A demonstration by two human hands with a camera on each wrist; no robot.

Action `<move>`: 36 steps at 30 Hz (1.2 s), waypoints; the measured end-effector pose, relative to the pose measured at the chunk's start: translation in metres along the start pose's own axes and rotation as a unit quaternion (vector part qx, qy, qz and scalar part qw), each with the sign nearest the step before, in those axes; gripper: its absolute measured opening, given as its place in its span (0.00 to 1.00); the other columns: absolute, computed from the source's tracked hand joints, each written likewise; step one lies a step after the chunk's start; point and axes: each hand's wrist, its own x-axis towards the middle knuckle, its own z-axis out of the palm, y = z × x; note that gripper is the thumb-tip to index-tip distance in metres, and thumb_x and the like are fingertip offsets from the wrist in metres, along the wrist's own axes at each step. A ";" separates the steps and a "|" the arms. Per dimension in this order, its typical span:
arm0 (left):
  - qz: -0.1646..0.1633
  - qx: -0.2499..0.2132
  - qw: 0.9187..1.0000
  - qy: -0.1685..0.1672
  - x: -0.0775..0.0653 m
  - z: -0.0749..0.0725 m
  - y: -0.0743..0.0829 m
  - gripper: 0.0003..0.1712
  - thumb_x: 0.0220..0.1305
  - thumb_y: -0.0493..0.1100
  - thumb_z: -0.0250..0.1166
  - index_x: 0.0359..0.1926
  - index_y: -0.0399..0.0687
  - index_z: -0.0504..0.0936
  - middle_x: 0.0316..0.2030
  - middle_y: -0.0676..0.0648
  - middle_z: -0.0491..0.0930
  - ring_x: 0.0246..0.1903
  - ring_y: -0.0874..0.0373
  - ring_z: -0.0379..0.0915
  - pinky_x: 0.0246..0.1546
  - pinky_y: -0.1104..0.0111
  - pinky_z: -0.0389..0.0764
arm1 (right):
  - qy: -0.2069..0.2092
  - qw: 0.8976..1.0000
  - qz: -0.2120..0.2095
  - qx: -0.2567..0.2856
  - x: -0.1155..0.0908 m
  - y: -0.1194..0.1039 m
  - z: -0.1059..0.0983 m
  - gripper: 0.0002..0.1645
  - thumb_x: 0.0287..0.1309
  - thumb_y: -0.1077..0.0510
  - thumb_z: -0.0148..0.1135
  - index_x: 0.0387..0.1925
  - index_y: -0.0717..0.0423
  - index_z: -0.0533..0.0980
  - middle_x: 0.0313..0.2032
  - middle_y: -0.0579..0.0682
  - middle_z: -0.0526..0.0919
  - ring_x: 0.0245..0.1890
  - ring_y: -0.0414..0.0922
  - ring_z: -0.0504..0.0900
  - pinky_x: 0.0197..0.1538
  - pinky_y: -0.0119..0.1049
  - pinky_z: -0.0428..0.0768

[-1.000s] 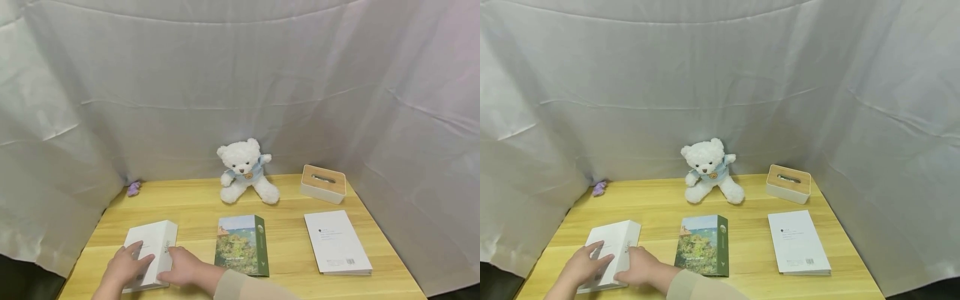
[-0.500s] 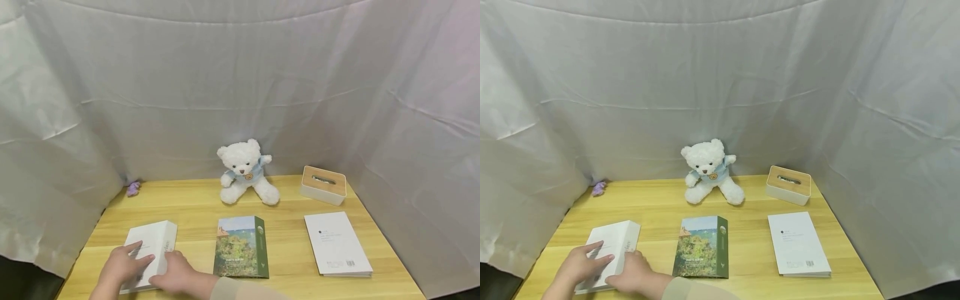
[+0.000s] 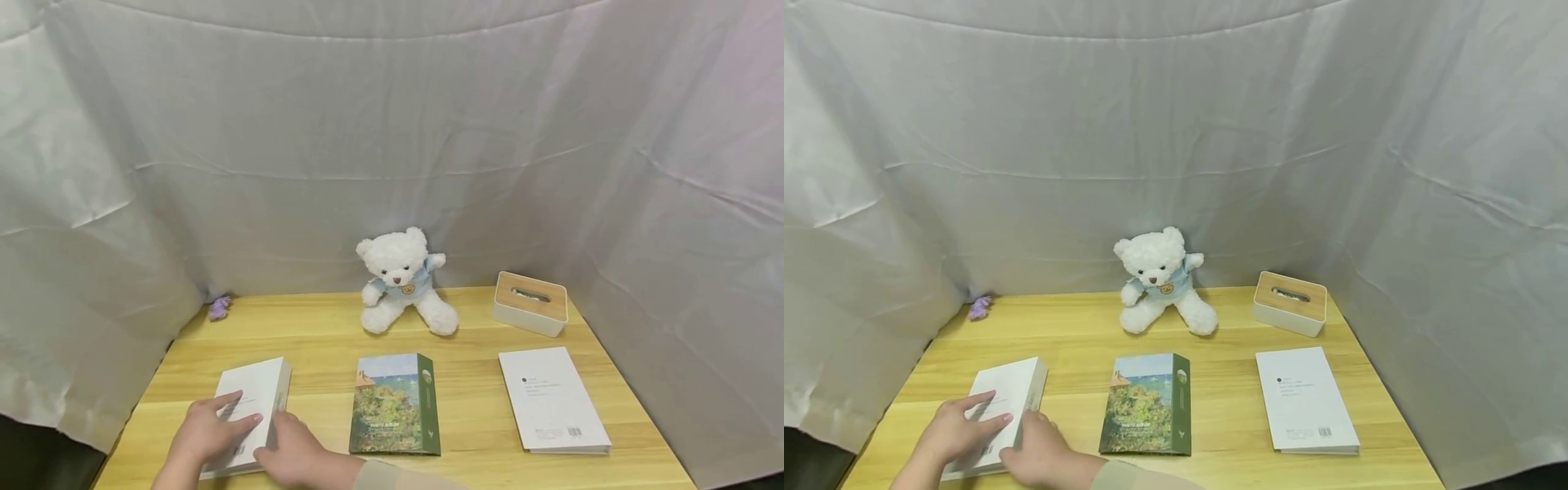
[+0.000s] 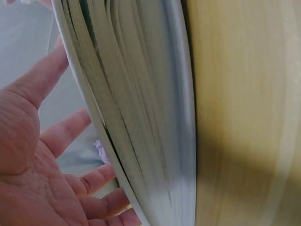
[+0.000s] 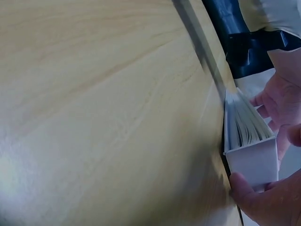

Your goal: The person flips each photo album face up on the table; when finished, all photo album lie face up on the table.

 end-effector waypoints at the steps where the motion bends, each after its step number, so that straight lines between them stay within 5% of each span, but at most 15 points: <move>1: 0.001 -0.002 1.000 0.000 0.001 0.000 0.000 0.54 0.58 0.70 0.76 0.70 0.34 0.76 0.66 0.11 0.60 0.66 0.14 0.58 0.62 0.28 0.67 | 0.000 1.000 0.001 0.000 -0.001 -0.001 0.000 0.40 0.67 0.52 0.68 0.74 0.63 0.68 0.66 0.55 0.77 0.67 0.47 0.76 0.70 0.41 0.74; 9: 0.011 -0.025 1.000 -0.003 0.002 -0.001 -0.001 0.51 0.60 0.68 0.76 0.70 0.34 0.77 0.67 0.16 0.65 0.67 0.17 0.61 0.63 0.30 0.69 | 0.005 0.999 -0.001 0.038 -0.005 -0.001 -0.007 0.37 0.69 0.55 0.66 0.73 0.68 0.68 0.71 0.61 0.71 0.67 0.51 0.76 0.66 0.42 0.78; 13: 0.010 -0.043 0.999 -0.013 0.000 -0.002 0.002 0.51 0.62 0.68 0.74 0.71 0.33 0.75 0.68 0.17 0.66 0.67 0.18 0.61 0.62 0.30 0.69 | 0.020 0.995 -0.012 0.096 -0.005 0.002 -0.013 0.36 0.66 0.61 0.67 0.71 0.70 0.70 0.68 0.64 0.69 0.55 0.45 0.82 0.54 0.33 0.84; 19: 0.014 -0.075 0.997 -0.026 -0.004 -0.003 0.005 0.47 0.69 0.65 0.69 0.73 0.33 0.73 0.69 0.20 0.67 0.68 0.19 0.61 0.62 0.30 0.70 | 0.049 0.990 -0.024 0.127 -0.004 0.004 -0.021 0.31 0.62 0.61 0.70 0.65 0.66 0.75 0.54 0.52 0.78 0.38 0.33 0.79 0.39 0.25 0.83; 29: 0.014 -0.122 0.992 -0.040 -0.006 0.001 0.013 0.45 0.72 0.62 0.68 0.75 0.32 0.70 0.71 0.21 0.64 0.70 0.20 0.59 0.65 0.31 0.68 | 0.053 0.996 -0.027 0.062 -0.003 0.003 -0.035 0.34 0.61 0.54 0.75 0.66 0.62 0.77 0.56 0.52 0.77 0.46 0.35 0.76 0.51 0.28 0.81; 36: 0.019 -0.142 0.989 -0.045 -0.009 0.003 0.017 0.45 0.74 0.61 0.66 0.75 0.31 0.68 0.73 0.21 0.61 0.69 0.19 0.60 0.64 0.33 0.71 | 0.057 0.994 -0.034 0.082 -0.003 0.002 -0.044 0.33 0.59 0.57 0.76 0.64 0.63 0.79 0.53 0.49 0.76 0.43 0.34 0.75 0.48 0.26 0.80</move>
